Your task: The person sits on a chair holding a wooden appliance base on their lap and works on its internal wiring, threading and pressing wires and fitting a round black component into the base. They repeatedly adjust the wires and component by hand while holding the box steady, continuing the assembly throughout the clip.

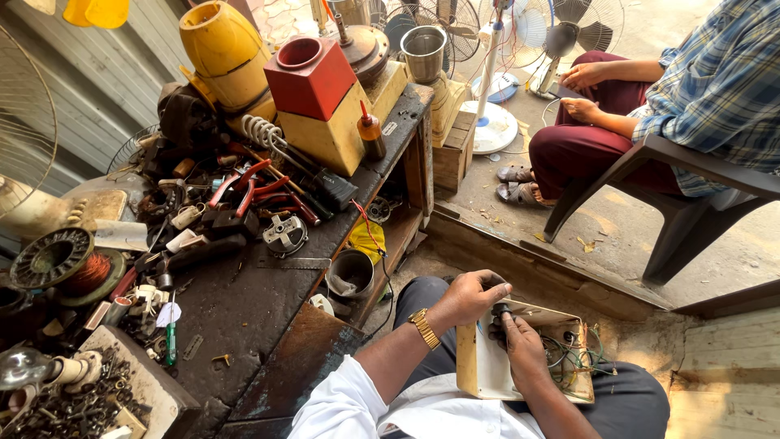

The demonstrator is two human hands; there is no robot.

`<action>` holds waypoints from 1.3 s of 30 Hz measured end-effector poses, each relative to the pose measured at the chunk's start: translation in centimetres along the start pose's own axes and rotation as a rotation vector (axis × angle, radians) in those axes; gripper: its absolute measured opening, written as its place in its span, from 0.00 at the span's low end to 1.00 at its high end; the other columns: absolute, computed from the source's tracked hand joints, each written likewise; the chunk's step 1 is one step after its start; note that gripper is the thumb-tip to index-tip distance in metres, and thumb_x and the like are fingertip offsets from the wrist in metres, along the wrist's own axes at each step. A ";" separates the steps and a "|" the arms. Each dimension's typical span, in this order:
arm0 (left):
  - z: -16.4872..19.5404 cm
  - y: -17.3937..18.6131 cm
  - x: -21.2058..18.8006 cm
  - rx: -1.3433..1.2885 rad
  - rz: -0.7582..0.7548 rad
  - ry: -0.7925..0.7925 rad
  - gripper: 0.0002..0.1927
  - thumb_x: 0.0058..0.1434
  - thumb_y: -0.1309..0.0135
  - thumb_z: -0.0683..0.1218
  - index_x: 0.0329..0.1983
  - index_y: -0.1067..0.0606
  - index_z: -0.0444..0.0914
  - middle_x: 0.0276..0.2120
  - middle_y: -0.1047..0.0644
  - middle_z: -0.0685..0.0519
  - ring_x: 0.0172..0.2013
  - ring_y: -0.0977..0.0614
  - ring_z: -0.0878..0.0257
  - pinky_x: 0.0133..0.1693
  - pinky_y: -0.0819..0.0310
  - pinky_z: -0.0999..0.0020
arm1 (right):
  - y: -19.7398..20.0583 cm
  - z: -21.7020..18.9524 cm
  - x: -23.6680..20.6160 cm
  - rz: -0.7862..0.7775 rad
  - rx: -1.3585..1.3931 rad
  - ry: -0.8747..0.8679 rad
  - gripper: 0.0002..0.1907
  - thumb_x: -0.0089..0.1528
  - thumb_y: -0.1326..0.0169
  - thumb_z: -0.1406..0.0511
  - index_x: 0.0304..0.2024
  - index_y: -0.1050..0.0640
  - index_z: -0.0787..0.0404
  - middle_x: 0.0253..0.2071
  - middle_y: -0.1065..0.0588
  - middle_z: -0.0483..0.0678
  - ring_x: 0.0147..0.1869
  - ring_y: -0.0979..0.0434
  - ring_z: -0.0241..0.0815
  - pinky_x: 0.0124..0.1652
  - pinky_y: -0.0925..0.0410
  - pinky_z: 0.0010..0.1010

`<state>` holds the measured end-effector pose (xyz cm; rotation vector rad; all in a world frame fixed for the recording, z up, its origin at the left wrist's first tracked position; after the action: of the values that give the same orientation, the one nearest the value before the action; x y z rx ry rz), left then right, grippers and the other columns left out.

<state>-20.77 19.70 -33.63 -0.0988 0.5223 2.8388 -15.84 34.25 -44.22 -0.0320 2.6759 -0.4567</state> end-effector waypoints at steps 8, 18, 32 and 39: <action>-0.1 0.0 0.0 -0.002 0.006 -0.010 0.25 0.64 0.44 0.59 0.49 0.20 0.34 0.41 0.16 0.45 0.44 0.14 0.58 0.47 0.21 0.64 | 0.0 0.1 0.1 -0.014 -0.010 -0.009 0.13 0.71 0.53 0.60 0.45 0.22 0.61 0.35 0.24 0.44 0.38 0.26 0.33 0.40 0.34 0.27; -0.7 0.0 0.1 -0.026 0.009 -0.019 0.25 0.63 0.43 0.59 0.49 0.20 0.33 0.41 0.16 0.45 0.44 0.14 0.58 0.47 0.21 0.63 | 0.0 0.0 0.1 -0.011 -0.046 -0.010 0.12 0.70 0.54 0.61 0.46 0.23 0.61 0.37 0.23 0.43 0.41 0.26 0.33 0.42 0.34 0.28; -2.7 -0.1 1.0 -0.039 0.028 -0.042 0.25 0.63 0.43 0.59 0.49 0.19 0.33 0.41 0.16 0.44 0.43 0.15 0.59 0.47 0.21 0.63 | -1.0 -0.8 -0.5 -0.072 -0.059 0.001 0.14 0.72 0.53 0.60 0.45 0.22 0.65 0.36 0.24 0.46 0.39 0.28 0.35 0.41 0.33 0.30; -4.3 -1.4 1.1 -0.292 -0.083 -0.074 0.27 0.65 0.45 0.60 0.56 0.25 0.35 0.49 0.19 0.47 0.46 0.17 0.59 0.43 0.19 0.61 | -0.3 -1.7 -2.7 0.032 -0.361 0.180 0.18 0.70 0.51 0.60 0.53 0.23 0.68 0.47 0.23 0.49 0.49 0.27 0.37 0.51 0.34 0.29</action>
<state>-21.36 19.64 -38.19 -0.0663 0.0839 2.8038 -14.14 34.70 -41.56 -0.0556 2.8963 0.0411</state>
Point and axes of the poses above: each hand's wrist, its own x-axis towards the middle knuckle, its own y-axis out of the back of the hand, z = x × y, the point moved 6 cm from there along x, towards the middle knuckle
